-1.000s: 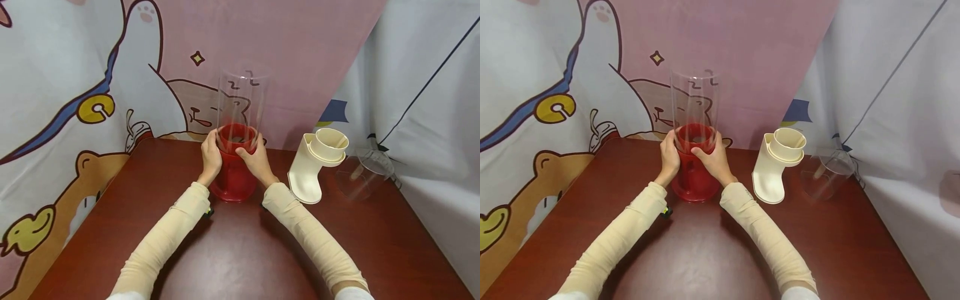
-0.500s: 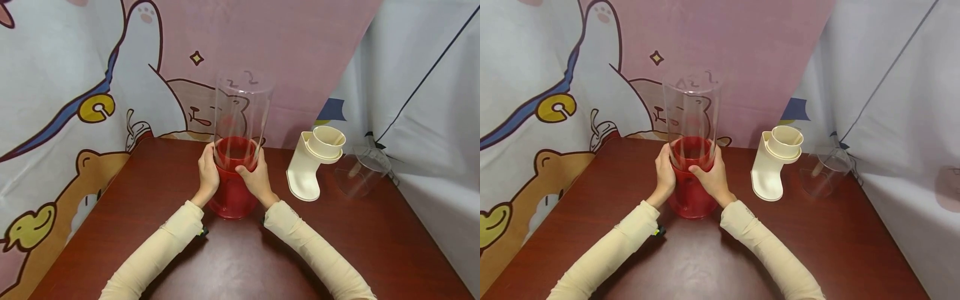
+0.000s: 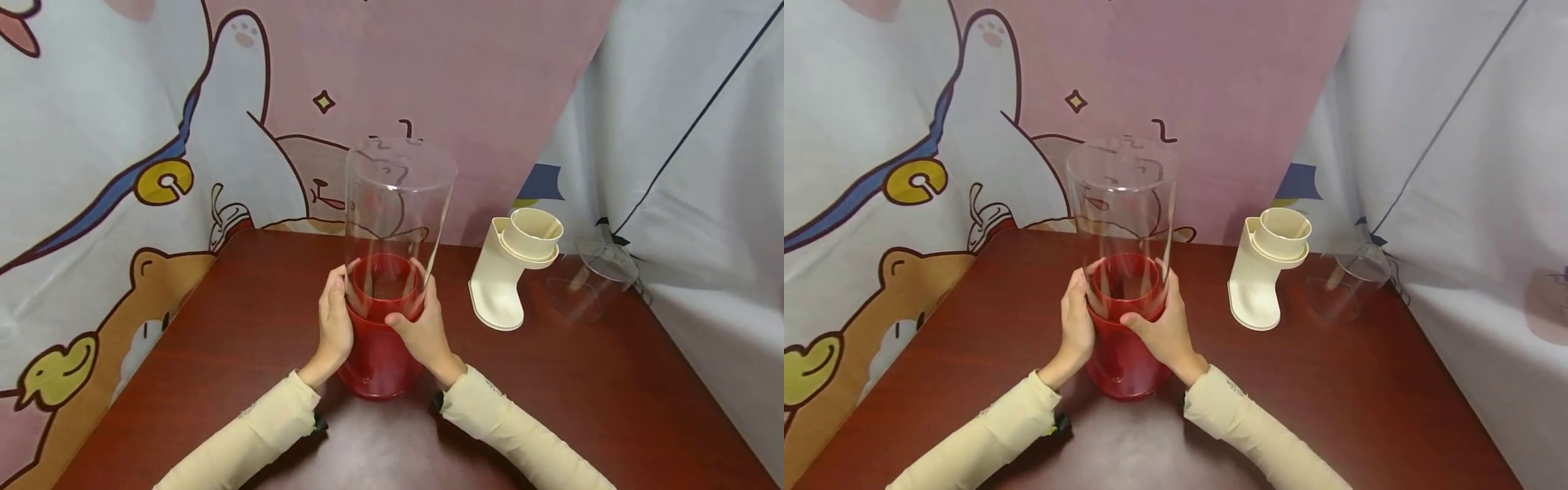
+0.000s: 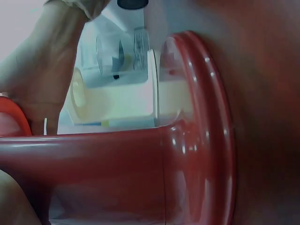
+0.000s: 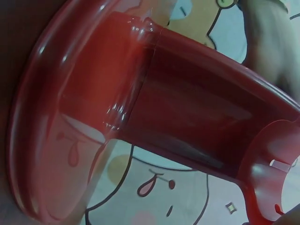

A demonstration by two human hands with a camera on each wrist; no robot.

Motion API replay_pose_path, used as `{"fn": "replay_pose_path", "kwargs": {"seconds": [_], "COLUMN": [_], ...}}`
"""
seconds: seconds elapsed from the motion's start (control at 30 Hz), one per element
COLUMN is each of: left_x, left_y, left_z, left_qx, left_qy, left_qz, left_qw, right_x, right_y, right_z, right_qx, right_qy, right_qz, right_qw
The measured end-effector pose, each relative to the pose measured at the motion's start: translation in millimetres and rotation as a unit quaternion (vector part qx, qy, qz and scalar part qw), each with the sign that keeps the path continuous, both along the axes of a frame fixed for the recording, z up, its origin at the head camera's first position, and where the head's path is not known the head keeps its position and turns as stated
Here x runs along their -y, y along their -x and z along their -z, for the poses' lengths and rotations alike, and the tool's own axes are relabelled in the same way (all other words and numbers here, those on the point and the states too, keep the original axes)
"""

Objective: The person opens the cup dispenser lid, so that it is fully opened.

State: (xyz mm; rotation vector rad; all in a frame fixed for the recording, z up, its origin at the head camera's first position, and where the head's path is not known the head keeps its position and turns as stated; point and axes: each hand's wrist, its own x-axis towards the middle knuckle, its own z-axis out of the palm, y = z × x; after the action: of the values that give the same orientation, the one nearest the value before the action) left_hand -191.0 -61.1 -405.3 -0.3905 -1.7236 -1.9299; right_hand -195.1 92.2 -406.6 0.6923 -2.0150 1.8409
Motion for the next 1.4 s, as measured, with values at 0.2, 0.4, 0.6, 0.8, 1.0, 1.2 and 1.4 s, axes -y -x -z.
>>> {"fn": "replay_pose_path", "kwargs": {"seconds": [0.2,0.4,0.6,0.8,1.0,1.2,1.4], "left_x": [5.5,38.9,48.9,36.5,32.5,31.0,31.1], "left_y": [-15.8,-16.6,-14.5,-12.5,-4.2,-2.4,-3.3], "left_z": [12.5,24.9,22.8,26.4,28.2,27.8,25.7], "left_qx": [-0.013,-0.044,0.018,0.031,-0.005,-0.047,-0.027], "left_qy": [0.026,0.164,0.233,0.220,0.207,0.182,0.184], "left_qz": [0.030,0.129,0.177,0.190,0.205,0.236,0.209], "left_qw": [0.9991,0.9770,0.9561,0.9562,0.9566,0.9534,0.9600], "right_x": [-4.5,-13.6,-3.3,-2.3,-4.7,0.9,4.3], "right_y": [-16.2,-11.7,7.8,15.8,12.5,1.9,11.7], "right_z": [2.6,-24.8,-107.3,-131.6,-125.2,-132.0,-143.3], "right_qx": [0.003,-0.063,-0.139,-0.119,-0.126,-0.147,-0.111], "right_qy": [0.009,0.031,0.142,0.157,0.170,0.137,0.095], "right_qz": [-0.037,-0.116,-0.125,-0.113,-0.122,-0.095,-0.080], "right_qw": [0.999,0.991,0.972,0.974,0.970,0.975,0.986]}}
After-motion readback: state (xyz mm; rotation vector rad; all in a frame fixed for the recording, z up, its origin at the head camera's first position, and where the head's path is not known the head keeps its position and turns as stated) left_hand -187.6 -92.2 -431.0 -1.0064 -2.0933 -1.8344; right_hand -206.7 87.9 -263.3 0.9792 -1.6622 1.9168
